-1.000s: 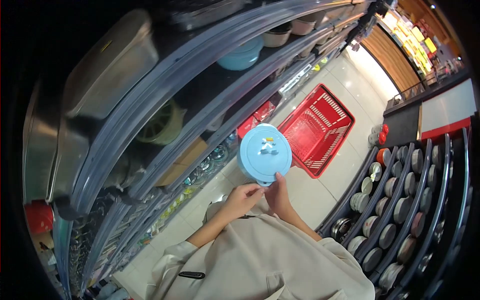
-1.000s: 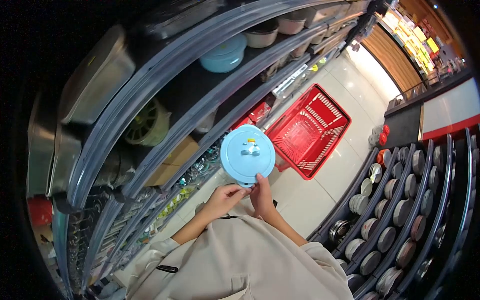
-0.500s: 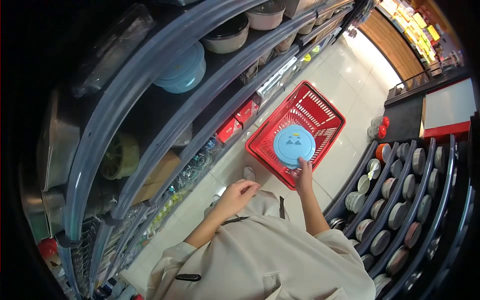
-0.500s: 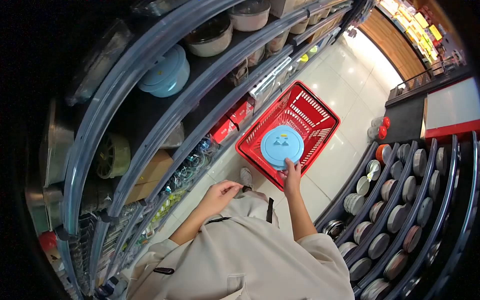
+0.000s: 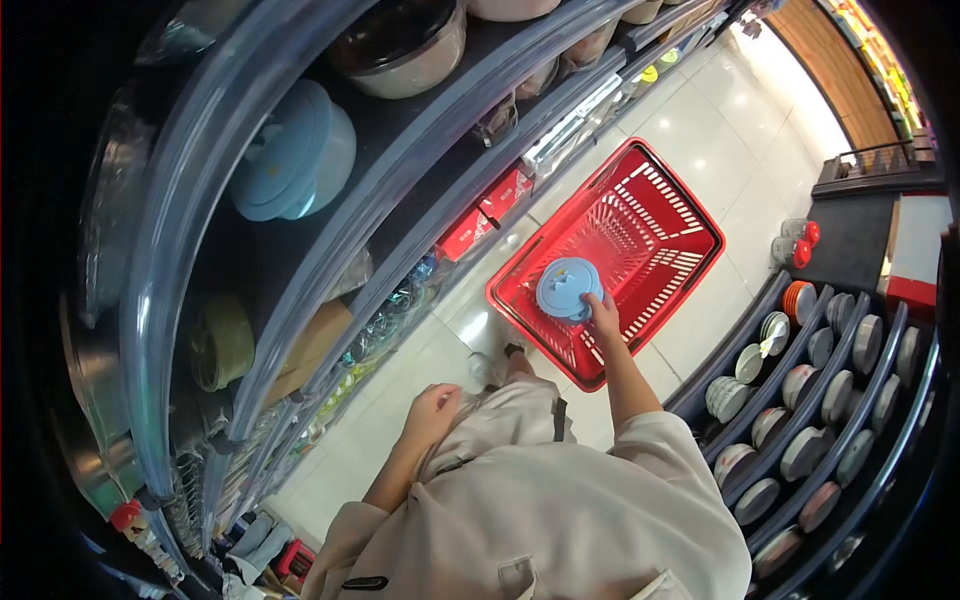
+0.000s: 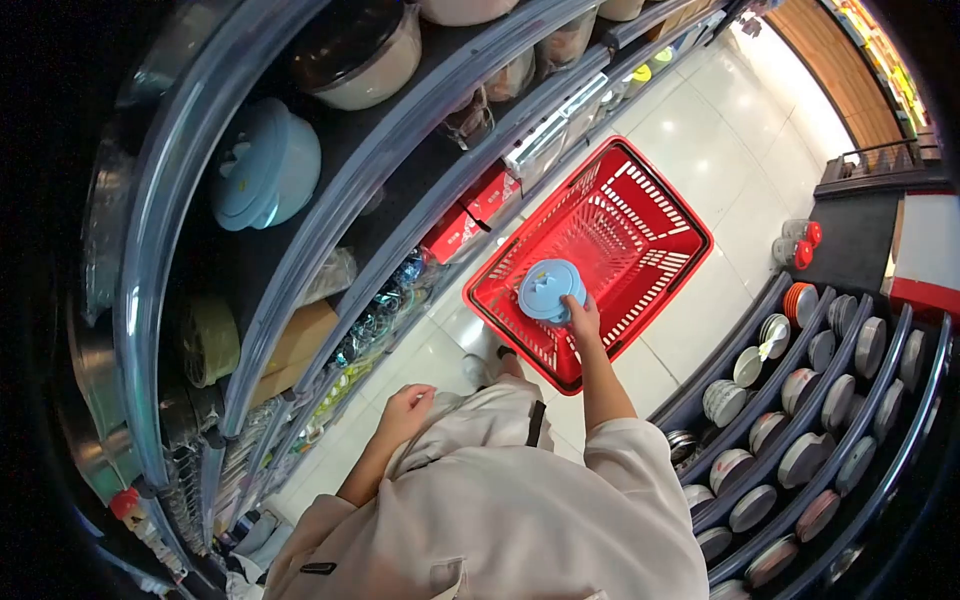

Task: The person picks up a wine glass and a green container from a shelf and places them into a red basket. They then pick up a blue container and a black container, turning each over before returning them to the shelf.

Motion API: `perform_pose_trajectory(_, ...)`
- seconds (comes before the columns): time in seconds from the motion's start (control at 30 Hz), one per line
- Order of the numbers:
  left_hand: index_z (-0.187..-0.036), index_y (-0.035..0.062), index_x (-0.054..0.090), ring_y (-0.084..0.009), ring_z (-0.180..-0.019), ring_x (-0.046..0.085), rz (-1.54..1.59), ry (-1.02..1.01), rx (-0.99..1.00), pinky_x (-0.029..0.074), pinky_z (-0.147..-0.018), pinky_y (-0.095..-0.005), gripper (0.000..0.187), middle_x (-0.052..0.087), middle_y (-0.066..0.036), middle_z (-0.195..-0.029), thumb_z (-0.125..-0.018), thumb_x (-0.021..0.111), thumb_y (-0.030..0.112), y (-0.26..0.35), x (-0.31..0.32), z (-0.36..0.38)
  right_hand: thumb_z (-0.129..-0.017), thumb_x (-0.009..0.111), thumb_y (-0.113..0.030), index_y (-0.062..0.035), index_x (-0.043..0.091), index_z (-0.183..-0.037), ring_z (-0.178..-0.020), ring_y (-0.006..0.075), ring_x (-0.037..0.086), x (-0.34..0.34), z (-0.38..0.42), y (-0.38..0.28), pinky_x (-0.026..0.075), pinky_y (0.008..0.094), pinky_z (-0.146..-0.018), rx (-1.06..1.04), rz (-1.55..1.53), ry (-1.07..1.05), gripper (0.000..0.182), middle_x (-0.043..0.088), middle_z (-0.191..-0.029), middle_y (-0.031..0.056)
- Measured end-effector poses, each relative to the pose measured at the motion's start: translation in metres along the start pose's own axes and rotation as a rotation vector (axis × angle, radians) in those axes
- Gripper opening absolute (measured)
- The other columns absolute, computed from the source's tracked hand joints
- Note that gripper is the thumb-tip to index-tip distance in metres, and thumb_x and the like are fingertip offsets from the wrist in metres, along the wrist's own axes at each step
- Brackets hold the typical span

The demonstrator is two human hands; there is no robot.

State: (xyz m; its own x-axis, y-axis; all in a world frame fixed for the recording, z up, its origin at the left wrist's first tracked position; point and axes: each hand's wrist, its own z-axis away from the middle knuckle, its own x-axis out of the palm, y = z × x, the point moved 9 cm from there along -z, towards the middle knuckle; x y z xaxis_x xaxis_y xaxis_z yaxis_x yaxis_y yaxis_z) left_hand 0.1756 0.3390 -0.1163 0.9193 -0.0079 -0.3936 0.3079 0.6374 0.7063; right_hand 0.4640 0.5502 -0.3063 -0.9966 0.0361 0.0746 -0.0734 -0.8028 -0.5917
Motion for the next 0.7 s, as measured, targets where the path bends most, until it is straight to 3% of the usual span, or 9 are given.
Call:
perform_pose_trajectory(0.03, -0.100, 0.0011, 0.065, -0.0198, -0.078, 0.064, -0.039, 0.036, -0.048, 0.050, -0.070, -0.0285, 0.023, 0.065, -0.014, -0.091, -0.089, 0.057, 0.019, -0.021, -0.005, 0.004, -0.078, 0.065, -0.029, -0.0140, 0.044, -0.131, -0.100, 0.0179, 0.053, -0.001, -0.003, -0.002, 0.048, 0.0371, -0.074, -0.013, 0.034, 0.026, 0.059, 0.056, -0.111, 0.0066)
perform_pose_trajectory(0.13, -0.100, 0.0007, 0.065, -0.0211, -0.073, 0.064, -0.083, 0.069, -0.209, 0.050, -0.068, -0.0295, 0.026, 0.066, -0.014, -0.089, -0.088, 0.057, 0.023, -0.078, -0.019, 0.023, -0.078, 0.063, -0.026, -0.0142, 0.044, -0.131, -0.097, 0.0172, 0.054, 0.006, -0.020, 0.000, 0.048, 0.0362, -0.073, 0.042, 0.014, -0.053, 0.058, 0.056, -0.110, 0.0048)
perform_pose_trajectory(0.27, -0.100, -0.0012, 0.064, -0.0188, -0.069, 0.065, 0.003, 0.055, -0.509, 0.050, -0.065, -0.0302, 0.031, 0.067, -0.013, -0.086, -0.088, 0.056, 0.026, -0.144, -0.033, 0.059, -0.079, 0.057, -0.025, -0.0175, 0.044, -0.131, -0.103, 0.0201, 0.048, 0.004, -0.034, 0.005, 0.042, 0.0406, -0.083, 0.089, -0.046, -0.073, 0.054, 0.052, -0.115, 0.0037)
perform_pose_trajectory(0.3, -0.100, -0.0011, 0.065, -0.0111, -0.066, 0.060, 0.005, 0.075, -0.537, 0.048, -0.060, -0.0231, 0.027, 0.065, -0.008, -0.081, -0.090, 0.056, 0.023, -0.146, -0.038, 0.063, -0.080, 0.054, -0.028, -0.0180, 0.044, -0.131, -0.104, 0.0211, 0.048, 0.002, -0.046, 0.013, 0.043, 0.0407, -0.081, 0.082, -0.070, -0.144, 0.054, 0.050, -0.116, 0.0041)
perform_pose_trajectory(0.4, -0.100, -0.0012, 0.065, -0.0172, -0.068, 0.064, 0.104, 0.185, -0.607, 0.050, -0.062, -0.0298, 0.030, 0.067, -0.012, -0.086, -0.087, 0.057, 0.025, -0.168, -0.045, 0.075, -0.080, 0.052, -0.031, -0.0184, 0.043, -0.132, -0.106, 0.0234, 0.047, -0.008, -0.059, 0.023, 0.043, 0.0414, -0.080, 0.144, 0.056, -0.194, 0.054, 0.049, -0.118, 0.0039)
perform_pose_trajectory(0.57, -0.102, -0.0003, 0.064, -0.0139, -0.065, 0.060, 0.188, 0.204, -0.646, 0.049, -0.061, -0.0288, 0.032, 0.065, -0.009, -0.081, -0.087, 0.057, 0.027, -0.174, -0.041, 0.076, -0.078, 0.050, -0.034, -0.0185, 0.042, -0.132, -0.116, 0.0284, 0.038, -0.012, -0.070, 0.043, 0.036, 0.0507, -0.088, 0.228, 0.090, -0.182, 0.057, 0.041, -0.129, 0.0063)
perform_pose_trajectory(0.67, -0.107, 0.0001, 0.061, -0.0115, -0.070, 0.059, 0.129, 0.080, -0.683, 0.049, -0.063, -0.0221, 0.029, 0.065, -0.009, -0.094, -0.091, 0.054, 0.023, -0.170, -0.031, 0.064, -0.077, 0.050, -0.032, -0.0185, 0.043, -0.131, -0.115, 0.0292, 0.039, -0.020, -0.085, 0.056, 0.037, 0.0506, -0.087, 0.205, 0.202, -0.115, 0.056, 0.041, -0.132, 0.0085)
perform_pose_trajectory(0.7, -0.107, 0.0005, 0.061, -0.0114, -0.070, 0.059, 0.142, 0.077, -0.675, 0.048, -0.063, -0.0219, 0.028, 0.065, -0.008, -0.094, -0.091, 0.054, 0.023, -0.164, -0.029, 0.058, -0.077, 0.052, -0.028, -0.0112, 0.046, -0.129, -0.113, 0.0290, 0.044, -0.017, -0.077, 0.047, 0.040, 0.0459, -0.087, 0.193, 0.205, -0.081, 0.055, 0.046, -0.129, 0.0129)
